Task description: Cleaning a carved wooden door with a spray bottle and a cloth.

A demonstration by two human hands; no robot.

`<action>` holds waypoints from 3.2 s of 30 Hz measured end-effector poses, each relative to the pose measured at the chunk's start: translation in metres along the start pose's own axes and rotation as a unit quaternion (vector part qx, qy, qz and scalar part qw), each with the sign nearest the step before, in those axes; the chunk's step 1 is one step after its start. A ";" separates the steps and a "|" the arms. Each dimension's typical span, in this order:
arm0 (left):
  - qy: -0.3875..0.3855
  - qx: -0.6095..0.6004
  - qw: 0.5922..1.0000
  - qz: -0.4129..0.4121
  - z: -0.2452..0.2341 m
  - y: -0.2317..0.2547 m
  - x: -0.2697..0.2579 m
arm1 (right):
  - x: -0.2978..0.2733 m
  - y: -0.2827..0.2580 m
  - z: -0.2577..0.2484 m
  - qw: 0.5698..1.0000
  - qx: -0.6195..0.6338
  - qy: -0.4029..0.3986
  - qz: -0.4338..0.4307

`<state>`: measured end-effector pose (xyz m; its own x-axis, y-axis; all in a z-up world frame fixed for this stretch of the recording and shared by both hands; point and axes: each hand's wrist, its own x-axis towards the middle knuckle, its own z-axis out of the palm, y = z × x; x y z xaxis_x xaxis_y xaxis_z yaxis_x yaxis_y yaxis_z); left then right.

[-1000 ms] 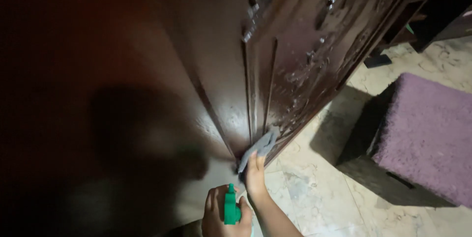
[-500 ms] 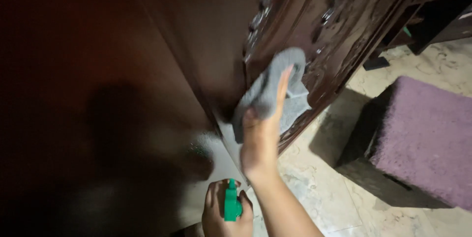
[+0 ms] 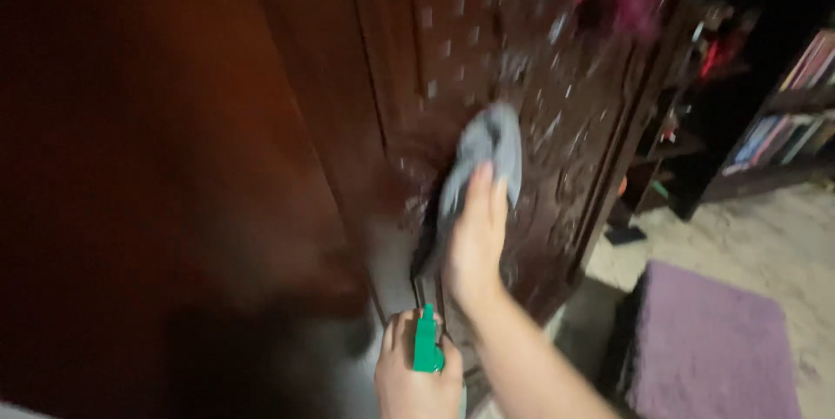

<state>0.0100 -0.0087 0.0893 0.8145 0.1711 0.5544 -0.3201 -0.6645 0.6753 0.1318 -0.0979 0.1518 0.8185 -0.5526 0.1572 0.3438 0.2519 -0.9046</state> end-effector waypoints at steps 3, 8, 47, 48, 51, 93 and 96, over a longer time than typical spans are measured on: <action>0.019 -0.003 1.000 -0.005 -0.008 0.034 0.037 | 0.035 -0.098 0.036 0.973 0.093 -0.125 -0.173; 0.052 -0.056 0.997 -0.001 -0.031 0.092 0.086 | 0.066 -0.141 0.048 0.831 -0.132 -0.209 -0.498; 0.036 -0.032 0.993 -0.108 -0.073 0.056 0.013 | -0.039 -0.031 0.005 0.870 -0.192 -0.260 -0.372; 0.036 -0.031 0.993 -0.108 -0.074 0.057 0.014 | -0.039 -0.018 0.002 0.870 -0.192 -0.261 -0.372; 0.036 -0.015 0.994 -0.102 -0.072 0.049 0.010 | -0.048 0.044 -0.017 0.836 -0.263 -0.239 -0.418; -0.254 0.196 0.910 -0.261 0.165 -0.200 -0.198 | -0.131 0.303 -0.308 0.966 0.108 0.020 0.233; -0.278 0.194 0.903 -0.266 0.193 -0.238 -0.226 | -0.139 0.330 -0.323 0.956 0.092 0.054 0.272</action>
<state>-0.0050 -0.0295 -0.2906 0.9546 0.2212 -0.1996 0.2930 -0.8186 0.4940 -0.0176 -0.1945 -0.2965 0.8500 -0.3768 -0.3682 -0.0363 0.6554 -0.7544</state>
